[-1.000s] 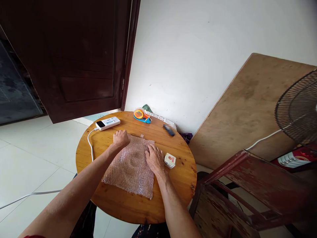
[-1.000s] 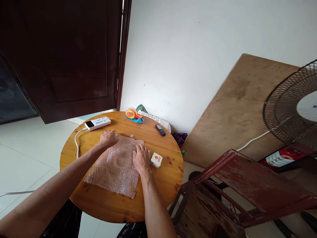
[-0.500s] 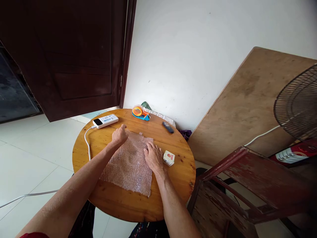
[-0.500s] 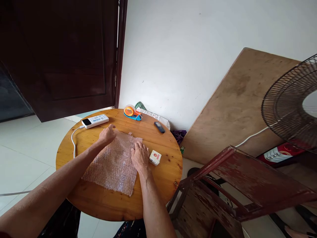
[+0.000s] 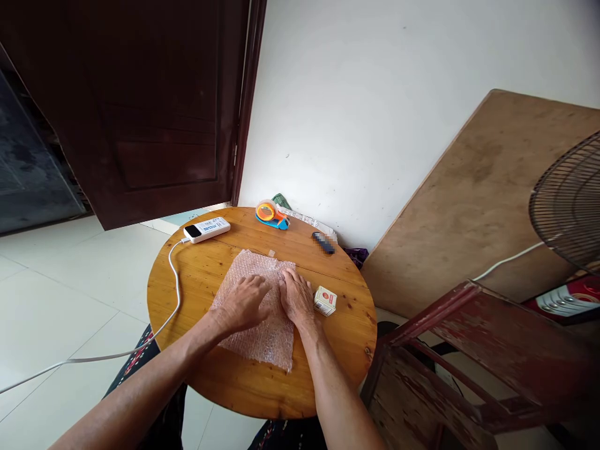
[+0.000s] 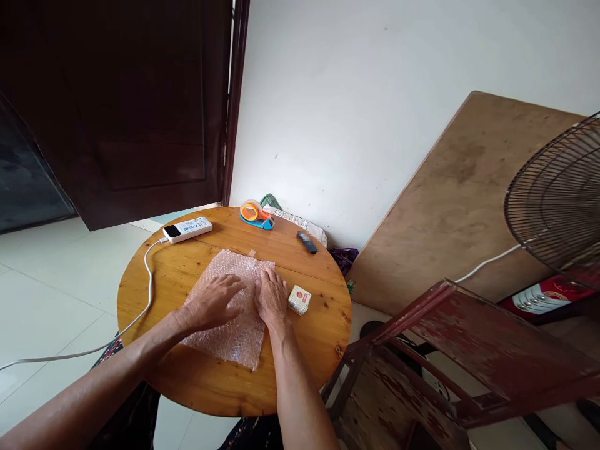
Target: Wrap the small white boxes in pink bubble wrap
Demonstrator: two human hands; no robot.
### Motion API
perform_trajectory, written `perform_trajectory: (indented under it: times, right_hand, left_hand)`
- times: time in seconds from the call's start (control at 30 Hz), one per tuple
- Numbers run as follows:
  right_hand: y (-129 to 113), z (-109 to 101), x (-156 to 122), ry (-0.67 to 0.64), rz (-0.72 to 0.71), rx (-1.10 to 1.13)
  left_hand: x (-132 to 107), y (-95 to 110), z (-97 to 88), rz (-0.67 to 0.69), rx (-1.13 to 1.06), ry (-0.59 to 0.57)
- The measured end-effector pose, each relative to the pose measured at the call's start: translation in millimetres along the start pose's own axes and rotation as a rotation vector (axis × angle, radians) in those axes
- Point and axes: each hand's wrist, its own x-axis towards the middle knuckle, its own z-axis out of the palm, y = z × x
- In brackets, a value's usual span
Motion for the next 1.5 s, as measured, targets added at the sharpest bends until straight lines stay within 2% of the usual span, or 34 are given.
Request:
perform_trajectory:
  times: [0.13,0.43,0.63,0.77,0.9,1.0,1.1,1.17,1.23,1.3,1.37,1.43,1.5]
  right_hand:
    - [0,0,0,0.004,0.022,0.012]
    - [-2,-4,0,0.019,0.075,0.060]
    - [0,-3,-1,0.053,0.049,0.058]
    - [-3,-4,0,0.135,-0.045,0.088]
    - [-5,-24,0,0.193,-0.082,0.098]
    - [6,-53,-7,0.120,-0.068,0.065]
    - [30,-75,-21,0.017,0.062,0.016]
    - [49,-78,-33,-0.060,0.184,-0.023]
    - [66,-74,-43,-0.088,0.242,-0.020]
    - [78,-67,-50,-0.055,0.275,0.053]
    - [78,-67,-53,0.012,0.319,0.239]
    - [64,-76,-54,0.070,0.324,0.545]
    - [38,-89,-53,0.077,0.241,0.888]
  left_hand:
    - [-13,7,11.2,0.017,0.044,-0.037]
    - [-10,2,33.8,0.046,-0.009,-0.067]
    - [-11,3,33.0,0.049,-0.035,-0.070]
    - [-11,5,30.6,0.042,-0.042,-0.066]
    - [-11,4,32.5,0.035,-0.041,-0.065]
    - [-11,4,34.2,0.035,-0.038,-0.064]
    - [-11,5,34.0,0.023,-0.039,-0.062]
    - [-11,6,33.2,0.019,-0.044,-0.067]
    - [-11,7,32.6,0.021,-0.045,-0.064]
    - [-11,7,32.5,0.029,-0.043,-0.053]
    - [-11,6,32.7,0.033,-0.044,-0.050]
    - [-11,5,33.2,0.036,-0.047,-0.061]
    - [-10,5,33.9,0.040,-0.046,-0.071]
